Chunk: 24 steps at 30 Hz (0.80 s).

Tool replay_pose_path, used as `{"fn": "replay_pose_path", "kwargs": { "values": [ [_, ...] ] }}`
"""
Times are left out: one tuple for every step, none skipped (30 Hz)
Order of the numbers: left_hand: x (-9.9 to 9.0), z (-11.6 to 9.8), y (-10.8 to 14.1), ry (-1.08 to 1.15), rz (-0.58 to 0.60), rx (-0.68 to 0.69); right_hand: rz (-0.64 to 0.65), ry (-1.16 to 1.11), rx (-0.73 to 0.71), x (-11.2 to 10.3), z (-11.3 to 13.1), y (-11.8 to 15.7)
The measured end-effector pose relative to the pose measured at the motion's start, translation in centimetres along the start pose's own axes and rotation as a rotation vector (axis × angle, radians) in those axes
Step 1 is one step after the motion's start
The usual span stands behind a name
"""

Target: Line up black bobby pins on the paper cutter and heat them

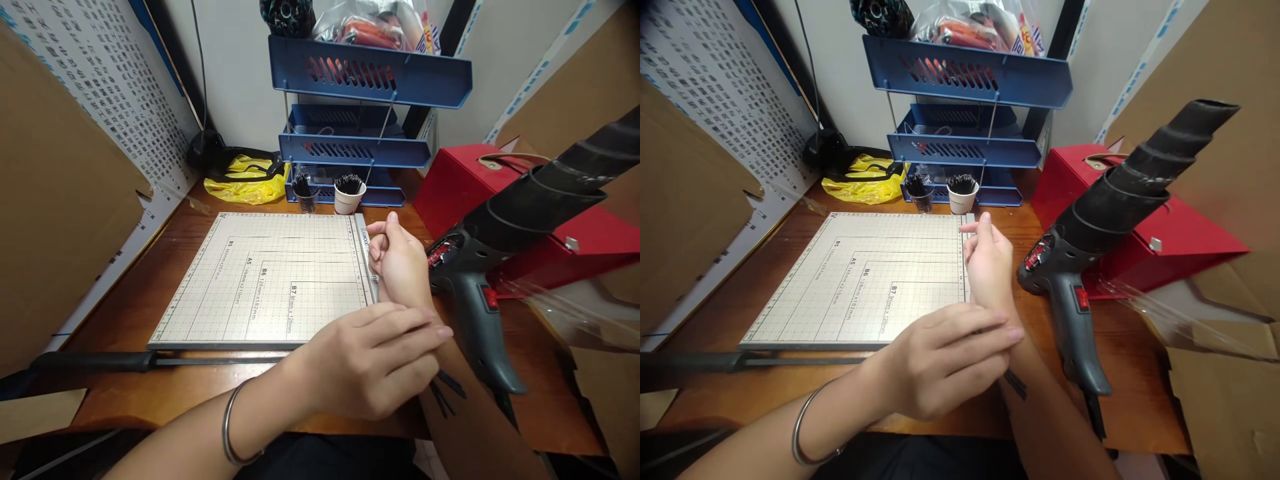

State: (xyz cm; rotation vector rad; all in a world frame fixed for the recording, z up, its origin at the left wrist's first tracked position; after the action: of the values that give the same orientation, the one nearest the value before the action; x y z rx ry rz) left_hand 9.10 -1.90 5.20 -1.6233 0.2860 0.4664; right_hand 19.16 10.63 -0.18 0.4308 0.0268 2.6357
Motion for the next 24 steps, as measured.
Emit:
{"fn": "replay_pose_path", "kwargs": {
  "values": [
    [0.1, -0.3, 0.0, -0.006, 0.004, 0.041, 0.003, -0.022, 0.024, 0.0, -0.1, 0.0],
    [0.2, -0.6, 0.0, -0.002, 0.001, 0.082, 0.007, -0.047, 0.052, 0.1, -0.1, 0.1],
    [0.2, -0.8, 0.0, 0.006, -0.001, 0.12, 0.013, -0.072, 0.084, 0.2, -0.2, 0.2],
    [0.3, -1.1, 0.0, 0.011, -0.005, 0.15, 0.014, -0.096, 0.122, 0.2, -0.2, 0.2],
    [0.3, -1.2, 0.0, 0.007, -0.012, 0.162, 0.01, -0.117, 0.164, 0.3, -0.3, 0.3],
    [0.4, -1.1, 0.0, -0.009, -0.021, 0.15, 0.004, -0.131, 0.206, 0.3, -0.5, 0.4],
    [0.4, -0.9, -0.1, -0.031, -0.03, 0.116, -0.003, -0.141, 0.243, 0.3, -0.6, 0.5],
    [0.4, -0.7, -0.2, -0.052, -0.04, 0.076, -0.008, -0.148, 0.271, 0.3, -0.6, 0.6],
    [0.4, -0.5, -0.2, -0.066, -0.048, 0.04, -0.005, -0.156, 0.288, 0.3, -0.6, 0.6],
    [0.4, -0.5, -0.2, -0.072, -0.048, 0.021, 0.0, -0.163, 0.293, 0.4, -0.6, 0.6],
    [0.5, -0.6, -0.2, -0.07, -0.042, 0.027, 0.005, -0.169, 0.291, 0.4, -0.5, 0.6],
    [0.6, -0.9, -0.2, -0.059, -0.04, 0.053, 0.007, -0.174, 0.286, 0.4, -0.5, 0.6],
    [0.6, -1.2, -0.1, -0.043, -0.036, 0.082, 0.006, -0.177, 0.282, 0.4, -0.5, 0.5],
    [0.5, -1.4, 0.0, -0.023, -0.03, 0.096, 0.005, -0.179, 0.279, 0.3, -0.5, 0.5],
    [0.3, -1.3, 0.0, -0.001, -0.03, 0.085, 0.006, -0.176, 0.279, 0.3, -0.6, 0.5],
    [0.0, -0.9, -0.1, 0.023, -0.036, 0.044, 0.014, -0.166, 0.281, 0.4, -0.7, 0.4],
    [-0.4, -0.2, -0.1, 0.052, -0.05, -0.027, 0.031, -0.143, 0.284, 0.5, -0.8, 0.4],
    [-1.0, 0.7, -0.2, 0.08, -0.076, -0.124, 0.058, -0.111, 0.277, 0.6, -0.9, 0.4],
    [-1.7, 1.9, -0.2, 0.106, -0.126, -0.25, 0.103, -0.072, 0.26, 0.9, -0.9, 0.4],
    [-2.6, 3.3, 0.1, 0.134, -0.207, -0.4, 0.173, -0.032, 0.234, 1.3, -0.7, 0.5],
    [-3.5, 4.9, 0.6, 0.158, -0.308, -0.568, 0.265, 0.0, 0.201, 1.8, -0.5, 0.7],
    [-4.4, 6.3, 1.4, 0.186, -0.415, -0.736, 0.375, 0.025, 0.164, 2.4, -0.2, 1.1],
    [-5.0, 7.5, 2.2, 0.218, -0.519, -0.885, 0.494, 0.047, 0.129, 3.0, 0.1, 1.6],
    [-5.4, 8.4, 3.0, 0.253, -0.605, -1.004, 0.617, 0.075, 0.101, 3.5, 0.4, 2.3]
  ]
}}
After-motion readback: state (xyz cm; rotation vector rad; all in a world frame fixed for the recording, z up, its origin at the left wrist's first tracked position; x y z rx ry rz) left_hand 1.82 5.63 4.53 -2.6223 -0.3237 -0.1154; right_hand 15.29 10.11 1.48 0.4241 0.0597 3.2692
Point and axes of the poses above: each hand's wrist, its own y-axis away from the middle knuckle, its own x-axis out of the palm, z = x × y, the point moved 8 cm from there along -y, towards the middle knuckle, and after that the axes turned 5 degrees about -z, right-handed, at the moved point
